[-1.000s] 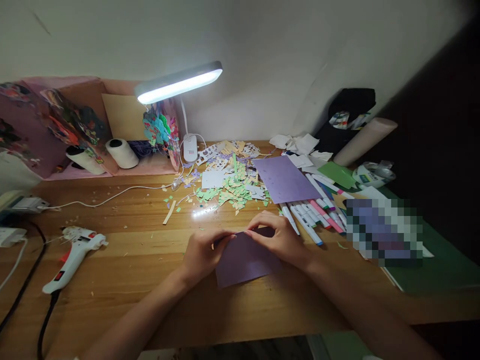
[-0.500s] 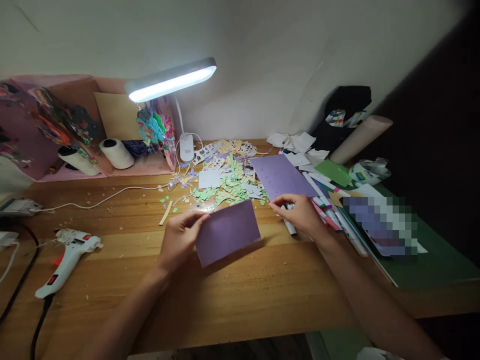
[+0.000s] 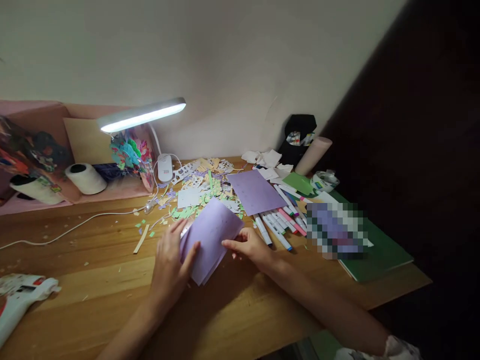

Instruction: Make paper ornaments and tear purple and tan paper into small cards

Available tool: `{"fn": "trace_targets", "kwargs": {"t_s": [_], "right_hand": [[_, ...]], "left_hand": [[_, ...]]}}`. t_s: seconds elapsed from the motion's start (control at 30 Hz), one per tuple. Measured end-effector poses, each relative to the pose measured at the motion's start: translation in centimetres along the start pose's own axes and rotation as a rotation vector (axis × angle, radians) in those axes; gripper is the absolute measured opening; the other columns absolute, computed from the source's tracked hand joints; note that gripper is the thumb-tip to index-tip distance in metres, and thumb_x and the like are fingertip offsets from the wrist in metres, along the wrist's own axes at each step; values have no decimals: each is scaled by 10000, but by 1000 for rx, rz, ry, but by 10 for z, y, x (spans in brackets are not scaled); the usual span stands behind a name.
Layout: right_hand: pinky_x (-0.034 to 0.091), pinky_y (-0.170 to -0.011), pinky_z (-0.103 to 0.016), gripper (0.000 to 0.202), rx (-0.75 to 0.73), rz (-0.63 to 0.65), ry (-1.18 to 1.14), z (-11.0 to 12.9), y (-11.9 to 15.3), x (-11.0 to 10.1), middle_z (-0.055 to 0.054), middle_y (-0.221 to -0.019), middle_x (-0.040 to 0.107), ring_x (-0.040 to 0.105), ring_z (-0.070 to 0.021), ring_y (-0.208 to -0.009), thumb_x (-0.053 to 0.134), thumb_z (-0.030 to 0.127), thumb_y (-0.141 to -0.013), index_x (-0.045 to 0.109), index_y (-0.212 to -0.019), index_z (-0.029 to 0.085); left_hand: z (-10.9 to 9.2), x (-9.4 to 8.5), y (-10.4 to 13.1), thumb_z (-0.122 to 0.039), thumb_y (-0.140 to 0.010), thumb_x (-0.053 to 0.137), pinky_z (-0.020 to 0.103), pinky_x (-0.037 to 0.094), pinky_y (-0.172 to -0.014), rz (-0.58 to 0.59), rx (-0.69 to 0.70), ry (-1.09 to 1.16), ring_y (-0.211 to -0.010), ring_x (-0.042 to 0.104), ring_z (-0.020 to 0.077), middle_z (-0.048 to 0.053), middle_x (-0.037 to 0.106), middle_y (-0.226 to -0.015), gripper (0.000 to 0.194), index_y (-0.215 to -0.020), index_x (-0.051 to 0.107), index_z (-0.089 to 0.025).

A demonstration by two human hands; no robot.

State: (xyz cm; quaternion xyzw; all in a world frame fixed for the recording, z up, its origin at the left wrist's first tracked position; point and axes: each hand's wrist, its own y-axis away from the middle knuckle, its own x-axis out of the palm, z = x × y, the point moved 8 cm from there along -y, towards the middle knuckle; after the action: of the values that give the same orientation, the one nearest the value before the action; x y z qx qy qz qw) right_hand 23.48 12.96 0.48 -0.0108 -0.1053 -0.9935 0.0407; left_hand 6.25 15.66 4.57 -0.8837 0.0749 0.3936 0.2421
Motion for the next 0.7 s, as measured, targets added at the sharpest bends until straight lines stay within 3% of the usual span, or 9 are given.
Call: {"fn": "trace_targets", "kwargs": {"t_s": [0.1, 0.17, 0.3, 0.43, 0.53, 0.63, 0.7], "right_hand": [[299, -407, -217, 299, -57, -57, 1, 4, 0, -3, 37, -473, 487, 400, -70, -407, 697, 422, -667, 561, -584, 168], [299, -412, -216, 314, -90, -77, -3, 8, 2, -3, 43, -477, 477, 390, -69, -417, 708, 427, -651, 552, -588, 162], [360, -464, -221, 348, -128, -56, 72, 14, 7, -3, 23, -503, 519, 466, -96, -474, 691, 456, -673, 548, -587, 150], [457, -634, -260, 332, -255, 82, 87, 29, 13, -3, -26, -670, 620, 579, -146, -653, 601, 473, -771, 590, -695, 151], [464, -652, -260, 296, -360, 191, 129, 39, 19, -3, -16, -697, 606, 568, -139, -668, 600, 454, -783, 588, -744, 161], [463, -651, -253, 298, -430, 249, 125, 41, 23, -3, -16, -724, 598, 554, -137, -689, 605, 463, -777, 596, -788, 165], [463, -672, -256, 308, -455, 322, 112, 40, 26, 5, -24, -763, 608, 553, -141, -722, 615, 469, -767, 606, -804, 163]], "left_hand": [[-28, 12, 10, -474, -787, 544, 534, 192, -1082, 163, 204, -44, -1342, 227, 303, 142, 248, -1463, 807, -1422, 130, -196], [-38, 15, 15, -470, -727, 619, 567, 122, -1088, 184, 247, -76, -1363, 148, 329, 157, 171, -1489, 953, -1432, 46, -183], [-41, 17, 19, -309, -784, 590, 498, 235, -1086, 192, 242, 46, -1365, 183, 281, 138, 175, -1491, 843, -1425, 50, -221], [-35, 19, 17, -291, -797, 598, 417, 410, -996, 295, 171, 306, -1269, 397, 240, 109, 317, -1442, 786, -1405, 99, -301], [-34, 8, 12, -290, -827, 565, 360, 507, -872, 281, 113, 502, -1161, 518, 219, 108, 358, -1419, 695, -1383, 148, -318], [-40, -1, 13, -288, -893, 443, 371, 504, -878, 305, 58, 576, -1135, 539, 206, 110, 374, -1409, 562, -1382, 167, -309], [-54, -3, 18, -343, -861, 501, 421, 444, -964, 358, 79, 547, -1213, 467, 235, 113, 337, -1433, 674, -1405, 105, -302]]}}
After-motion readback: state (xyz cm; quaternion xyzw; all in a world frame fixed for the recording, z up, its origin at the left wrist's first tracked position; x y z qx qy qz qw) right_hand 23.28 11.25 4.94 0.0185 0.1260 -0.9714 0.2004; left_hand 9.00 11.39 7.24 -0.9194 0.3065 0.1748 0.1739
